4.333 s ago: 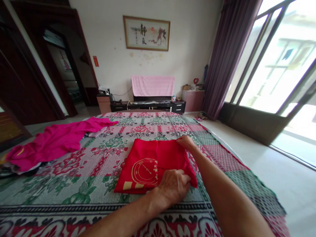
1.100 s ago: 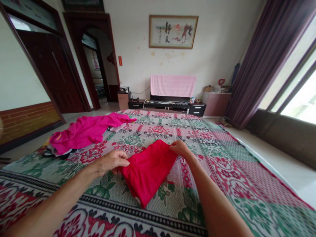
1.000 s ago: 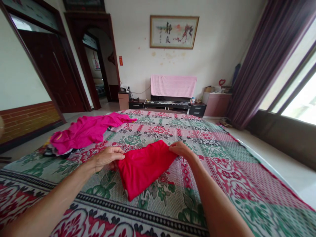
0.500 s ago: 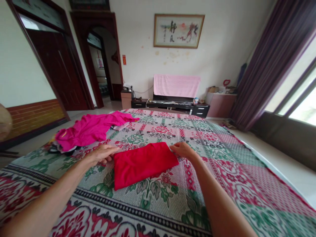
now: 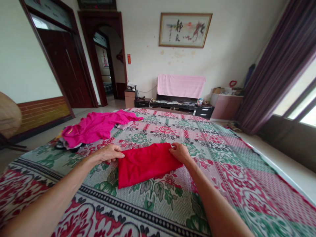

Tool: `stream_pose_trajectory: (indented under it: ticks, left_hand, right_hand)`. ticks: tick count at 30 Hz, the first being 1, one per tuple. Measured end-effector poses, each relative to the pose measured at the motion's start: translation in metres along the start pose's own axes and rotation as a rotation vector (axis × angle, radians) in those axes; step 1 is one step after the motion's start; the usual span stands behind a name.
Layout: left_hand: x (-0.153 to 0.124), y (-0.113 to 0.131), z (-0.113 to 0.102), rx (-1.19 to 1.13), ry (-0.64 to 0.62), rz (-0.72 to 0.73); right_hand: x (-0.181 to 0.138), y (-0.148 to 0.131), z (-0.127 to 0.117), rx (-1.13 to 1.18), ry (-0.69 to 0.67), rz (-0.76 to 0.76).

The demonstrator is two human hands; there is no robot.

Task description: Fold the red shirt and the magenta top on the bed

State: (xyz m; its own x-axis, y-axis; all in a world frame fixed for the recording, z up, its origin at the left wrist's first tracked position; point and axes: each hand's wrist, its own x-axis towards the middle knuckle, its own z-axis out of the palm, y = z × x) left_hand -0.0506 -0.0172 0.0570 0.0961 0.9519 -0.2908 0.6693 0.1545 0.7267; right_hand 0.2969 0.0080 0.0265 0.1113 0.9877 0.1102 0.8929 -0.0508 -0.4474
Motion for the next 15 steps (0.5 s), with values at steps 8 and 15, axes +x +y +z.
stream_pose_trajectory:
  ticks: [8, 15]
  left_hand:
    - [-0.001, -0.003, -0.007, -0.28, -0.179, 0.074]
    - [-0.002, -0.002, -0.005, -0.362, -0.187, 0.054]
  right_hand:
    - [0.0, -0.006, 0.002, -0.082, -0.015, -0.046]
    - [-0.007, -0.018, -0.001, -0.012, 0.072, -0.032]
